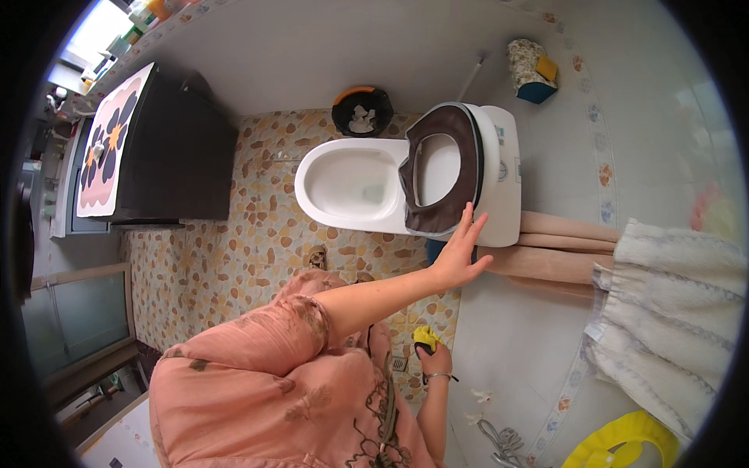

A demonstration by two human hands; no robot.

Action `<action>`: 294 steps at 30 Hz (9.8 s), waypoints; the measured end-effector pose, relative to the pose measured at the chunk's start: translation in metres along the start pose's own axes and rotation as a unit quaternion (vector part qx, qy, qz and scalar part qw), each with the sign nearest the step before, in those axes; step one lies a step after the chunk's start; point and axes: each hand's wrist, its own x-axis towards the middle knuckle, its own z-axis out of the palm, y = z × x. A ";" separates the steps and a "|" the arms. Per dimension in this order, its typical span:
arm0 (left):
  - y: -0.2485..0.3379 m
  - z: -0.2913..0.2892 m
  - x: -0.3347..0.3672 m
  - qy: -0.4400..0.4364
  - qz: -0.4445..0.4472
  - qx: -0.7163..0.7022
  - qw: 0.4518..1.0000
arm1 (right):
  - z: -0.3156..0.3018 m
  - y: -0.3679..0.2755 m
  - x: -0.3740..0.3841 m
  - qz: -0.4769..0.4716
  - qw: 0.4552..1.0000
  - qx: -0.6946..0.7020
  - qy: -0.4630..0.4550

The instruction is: The person wipes the exterior of a toilet tank and lid with a yellow cloth, opens the lid to wipe the rim, and then washes the cloth and a dark garment in a basin of soapy water under a faucet.

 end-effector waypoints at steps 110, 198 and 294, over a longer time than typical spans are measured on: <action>-0.665 -0.131 -0.092 -0.555 0.355 0.751 0.037 | 0.500 -0.141 0.166 0.039 0.486 0.864 0.124; -0.537 -0.467 -0.216 0.362 -0.554 -0.473 0.583 | 0.427 -0.579 0.354 -0.251 0.476 -0.817 -0.206; -0.562 -0.368 0.101 -0.109 -0.444 -0.118 0.882 | 0.312 -0.441 0.729 -0.225 0.710 -0.425 -0.515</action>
